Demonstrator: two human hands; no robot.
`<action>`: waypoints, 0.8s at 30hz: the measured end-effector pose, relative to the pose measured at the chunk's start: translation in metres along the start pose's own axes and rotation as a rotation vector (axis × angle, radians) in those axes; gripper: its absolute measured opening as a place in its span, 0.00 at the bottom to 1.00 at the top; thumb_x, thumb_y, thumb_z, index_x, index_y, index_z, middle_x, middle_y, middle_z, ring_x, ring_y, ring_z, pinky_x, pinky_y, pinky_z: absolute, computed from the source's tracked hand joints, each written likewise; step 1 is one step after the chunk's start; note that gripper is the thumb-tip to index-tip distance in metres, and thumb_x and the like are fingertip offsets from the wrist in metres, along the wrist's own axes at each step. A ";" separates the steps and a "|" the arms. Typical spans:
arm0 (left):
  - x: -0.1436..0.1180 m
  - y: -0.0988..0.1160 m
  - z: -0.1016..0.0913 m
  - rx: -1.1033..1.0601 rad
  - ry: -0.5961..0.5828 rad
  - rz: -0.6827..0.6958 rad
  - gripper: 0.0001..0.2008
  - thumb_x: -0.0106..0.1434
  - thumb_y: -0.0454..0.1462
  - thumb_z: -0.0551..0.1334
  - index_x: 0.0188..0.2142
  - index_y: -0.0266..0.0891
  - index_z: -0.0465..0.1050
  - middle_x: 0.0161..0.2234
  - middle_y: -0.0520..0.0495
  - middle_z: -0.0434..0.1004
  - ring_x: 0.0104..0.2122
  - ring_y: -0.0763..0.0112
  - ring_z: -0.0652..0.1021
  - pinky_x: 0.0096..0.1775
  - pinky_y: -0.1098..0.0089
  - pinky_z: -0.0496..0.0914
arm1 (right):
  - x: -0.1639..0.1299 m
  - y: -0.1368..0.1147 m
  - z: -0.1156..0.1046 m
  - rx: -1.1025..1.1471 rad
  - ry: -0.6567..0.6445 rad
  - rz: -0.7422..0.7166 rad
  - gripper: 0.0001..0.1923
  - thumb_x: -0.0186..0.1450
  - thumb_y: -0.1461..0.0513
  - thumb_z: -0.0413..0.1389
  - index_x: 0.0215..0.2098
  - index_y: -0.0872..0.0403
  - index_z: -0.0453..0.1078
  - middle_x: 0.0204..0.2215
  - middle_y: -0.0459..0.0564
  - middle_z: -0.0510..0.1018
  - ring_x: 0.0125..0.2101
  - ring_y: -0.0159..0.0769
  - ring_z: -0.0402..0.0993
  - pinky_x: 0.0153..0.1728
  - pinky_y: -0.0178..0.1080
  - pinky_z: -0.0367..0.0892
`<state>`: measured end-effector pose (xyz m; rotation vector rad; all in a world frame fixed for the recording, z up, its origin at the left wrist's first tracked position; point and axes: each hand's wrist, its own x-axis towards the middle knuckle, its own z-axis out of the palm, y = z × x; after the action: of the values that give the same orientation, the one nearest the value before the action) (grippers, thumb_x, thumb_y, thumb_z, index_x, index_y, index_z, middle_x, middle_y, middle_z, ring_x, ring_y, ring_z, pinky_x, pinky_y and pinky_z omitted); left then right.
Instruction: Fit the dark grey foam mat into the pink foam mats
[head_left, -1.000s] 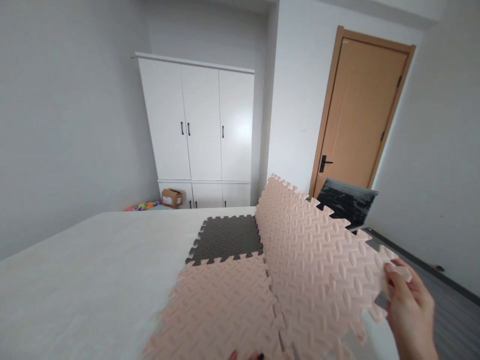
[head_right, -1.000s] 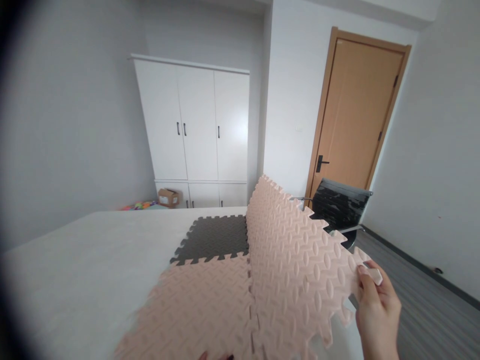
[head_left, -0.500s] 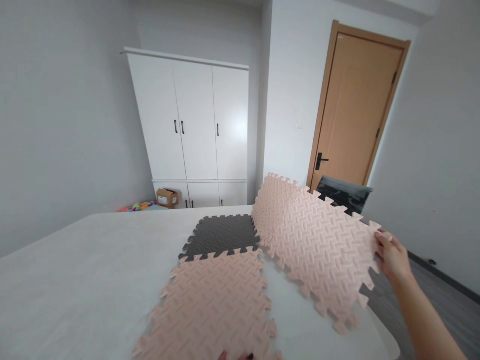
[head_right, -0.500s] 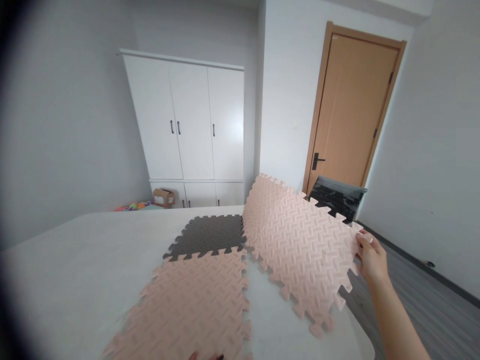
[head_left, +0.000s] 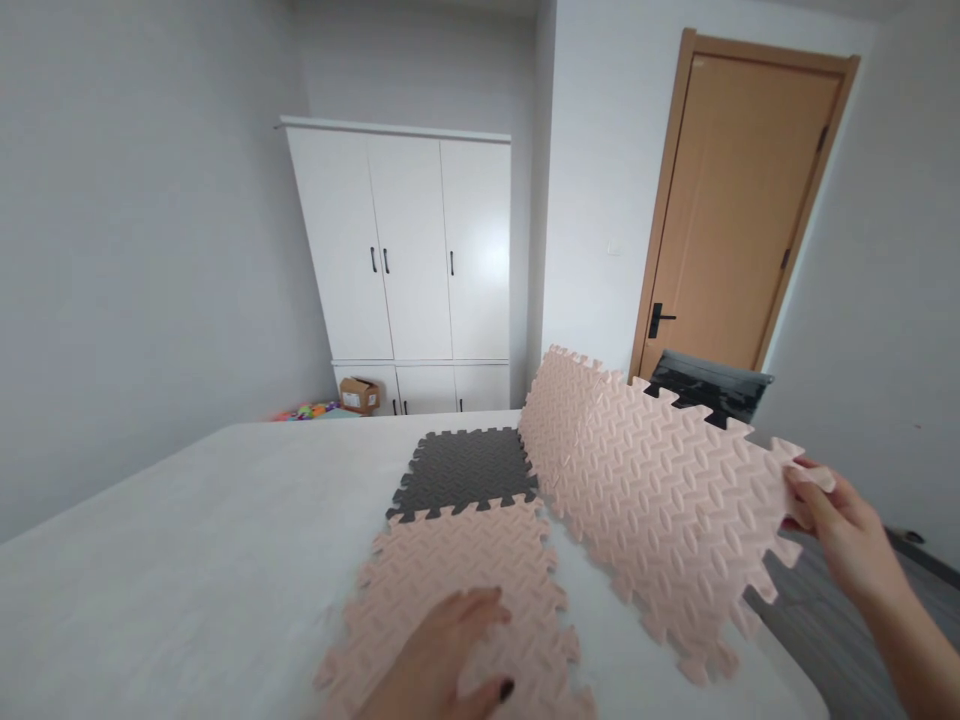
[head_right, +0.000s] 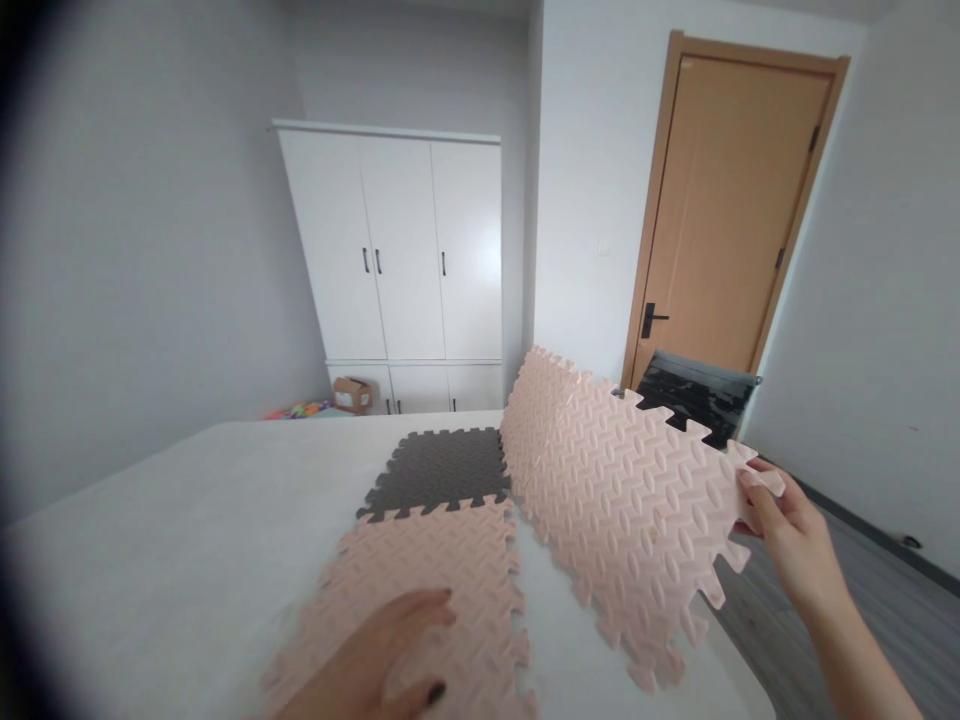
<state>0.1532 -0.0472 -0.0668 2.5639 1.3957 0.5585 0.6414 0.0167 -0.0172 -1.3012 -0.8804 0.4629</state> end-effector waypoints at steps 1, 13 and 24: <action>0.020 -0.007 -0.009 0.028 -0.063 -0.080 0.22 0.61 0.48 0.55 0.55 0.54 0.63 0.59 0.52 0.65 0.58 0.67 0.67 0.60 0.62 0.61 | -0.005 -0.007 0.001 -0.012 -0.015 -0.006 0.26 0.51 0.47 0.62 0.47 0.44 0.70 0.33 0.43 0.73 0.30 0.32 0.68 0.23 0.31 0.72; 0.133 -0.099 0.045 0.223 -0.070 -0.377 0.30 0.60 0.51 0.51 0.59 0.44 0.57 0.61 0.35 0.58 0.61 0.46 0.59 0.52 0.34 0.57 | -0.018 -0.009 0.004 -0.069 -0.368 0.126 0.17 0.50 0.51 0.64 0.21 0.55 0.67 0.18 0.42 0.67 0.19 0.29 0.61 0.20 0.34 0.63; 0.135 -0.106 0.050 0.270 -0.094 -0.384 0.30 0.60 0.53 0.51 0.59 0.47 0.57 0.62 0.36 0.58 0.61 0.47 0.58 0.51 0.33 0.57 | 0.097 0.024 -0.022 -0.003 -0.027 0.251 0.13 0.40 0.58 0.69 0.21 0.56 0.75 0.19 0.50 0.70 0.17 0.35 0.63 0.14 0.41 0.62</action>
<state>0.1579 0.1253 -0.1134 2.3694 1.9768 0.1952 0.7211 0.0801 -0.0118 -1.4178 -0.7427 0.6767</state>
